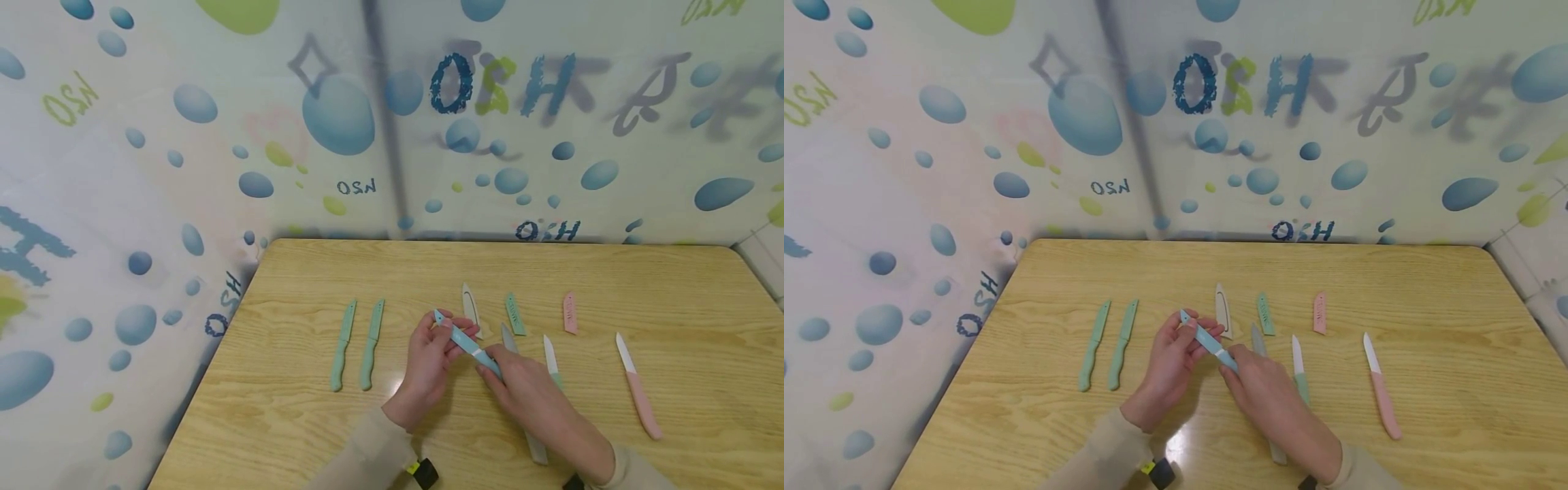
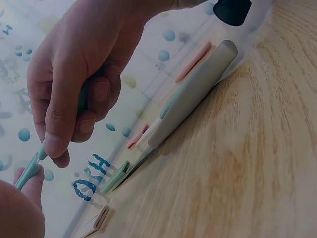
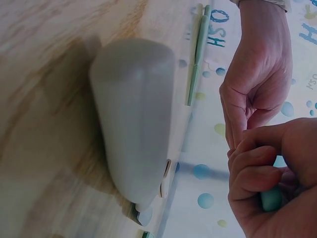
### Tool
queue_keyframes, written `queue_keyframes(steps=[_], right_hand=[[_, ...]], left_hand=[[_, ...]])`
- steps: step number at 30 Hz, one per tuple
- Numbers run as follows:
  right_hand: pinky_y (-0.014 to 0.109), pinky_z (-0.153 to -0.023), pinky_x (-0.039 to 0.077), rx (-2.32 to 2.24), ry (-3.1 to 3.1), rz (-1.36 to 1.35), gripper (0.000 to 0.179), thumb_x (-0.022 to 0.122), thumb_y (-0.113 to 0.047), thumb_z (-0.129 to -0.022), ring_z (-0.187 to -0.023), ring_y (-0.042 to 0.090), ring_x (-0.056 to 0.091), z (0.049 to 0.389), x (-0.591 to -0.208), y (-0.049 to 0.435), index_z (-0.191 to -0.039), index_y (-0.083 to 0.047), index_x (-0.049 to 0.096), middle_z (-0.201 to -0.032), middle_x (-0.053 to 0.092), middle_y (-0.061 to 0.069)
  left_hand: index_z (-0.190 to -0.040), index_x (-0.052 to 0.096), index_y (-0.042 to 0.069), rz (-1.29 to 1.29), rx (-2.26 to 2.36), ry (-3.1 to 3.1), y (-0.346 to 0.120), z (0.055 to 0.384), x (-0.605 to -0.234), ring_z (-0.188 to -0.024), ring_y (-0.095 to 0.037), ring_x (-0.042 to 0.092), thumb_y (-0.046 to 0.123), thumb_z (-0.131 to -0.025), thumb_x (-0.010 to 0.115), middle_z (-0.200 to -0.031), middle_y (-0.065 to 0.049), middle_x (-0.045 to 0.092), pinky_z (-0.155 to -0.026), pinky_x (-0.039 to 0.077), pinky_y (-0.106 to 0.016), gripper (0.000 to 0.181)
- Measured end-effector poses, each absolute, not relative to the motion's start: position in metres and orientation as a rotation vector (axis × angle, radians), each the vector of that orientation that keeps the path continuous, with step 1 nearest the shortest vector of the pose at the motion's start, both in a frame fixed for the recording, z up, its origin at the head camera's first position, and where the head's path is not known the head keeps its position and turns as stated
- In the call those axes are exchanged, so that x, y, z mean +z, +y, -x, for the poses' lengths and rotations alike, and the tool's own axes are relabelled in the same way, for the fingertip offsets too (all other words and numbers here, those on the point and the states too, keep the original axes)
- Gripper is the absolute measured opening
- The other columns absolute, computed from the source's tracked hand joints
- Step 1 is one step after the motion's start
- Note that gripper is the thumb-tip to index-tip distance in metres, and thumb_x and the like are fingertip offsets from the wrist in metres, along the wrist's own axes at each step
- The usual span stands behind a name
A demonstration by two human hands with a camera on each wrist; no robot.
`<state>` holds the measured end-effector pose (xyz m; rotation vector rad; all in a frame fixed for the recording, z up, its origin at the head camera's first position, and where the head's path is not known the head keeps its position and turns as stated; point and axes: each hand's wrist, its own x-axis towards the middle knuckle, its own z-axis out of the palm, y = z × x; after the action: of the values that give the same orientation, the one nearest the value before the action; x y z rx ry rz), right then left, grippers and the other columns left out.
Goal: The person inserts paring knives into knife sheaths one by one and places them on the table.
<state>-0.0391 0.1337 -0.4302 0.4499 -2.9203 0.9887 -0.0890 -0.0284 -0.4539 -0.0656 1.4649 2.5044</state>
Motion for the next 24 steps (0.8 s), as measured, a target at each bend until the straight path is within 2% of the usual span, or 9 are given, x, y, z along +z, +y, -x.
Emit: queue_keyframes(steps=[14, 20, 24], right_hand=[[0.022, -0.047, 0.035, 0.983, -2.954, -0.424, 0.016, 0.072, -0.01, -0.098, -0.058, 0.008, 0.042, 0.0425, -0.4289, 0.1312, -0.111, -0.001, 0.067, -0.07, 0.048, -0.006], [0.022, -0.047, 0.034, 0.998, -2.974, -0.405, 0.016, 0.072, -0.012, -0.099, -0.056, 0.008, 0.042, 0.0444, -0.4294, 0.1321, -0.11, -0.002, 0.067, -0.069, 0.048, -0.006], [0.022, -0.045, 0.034, 0.989, -2.976, -0.357, 0.012, 0.073, -0.015, -0.097, -0.053, 0.008, 0.041, 0.0473, -0.4306, 0.135, -0.103, -0.006, 0.068, -0.065, 0.046, -0.006]], left_hand=[[-0.125, 0.044, -0.003, 0.076, 2.513, 1.435, -0.0246, 0.0859, -0.4512, -0.117, -0.033, 0.069, 0.011, -0.113, 0.042, -0.12, -0.02, 0.068, -0.098, 0.057, -0.039, 0.019], [-0.138, 0.042, -0.007, 0.076, 2.455, 1.437, -0.0289, 0.0894, -0.4518, -0.119, -0.032, 0.068, 0.011, -0.112, 0.044, -0.126, -0.02, 0.067, -0.099, 0.057, -0.038, 0.032], [-0.145, 0.044, -0.006, 0.074, 2.398, 1.483, -0.0327, 0.0915, -0.4542, -0.115, -0.03, 0.068, 0.006, -0.108, 0.05, -0.125, -0.019, 0.065, -0.094, 0.059, -0.033, 0.039]])
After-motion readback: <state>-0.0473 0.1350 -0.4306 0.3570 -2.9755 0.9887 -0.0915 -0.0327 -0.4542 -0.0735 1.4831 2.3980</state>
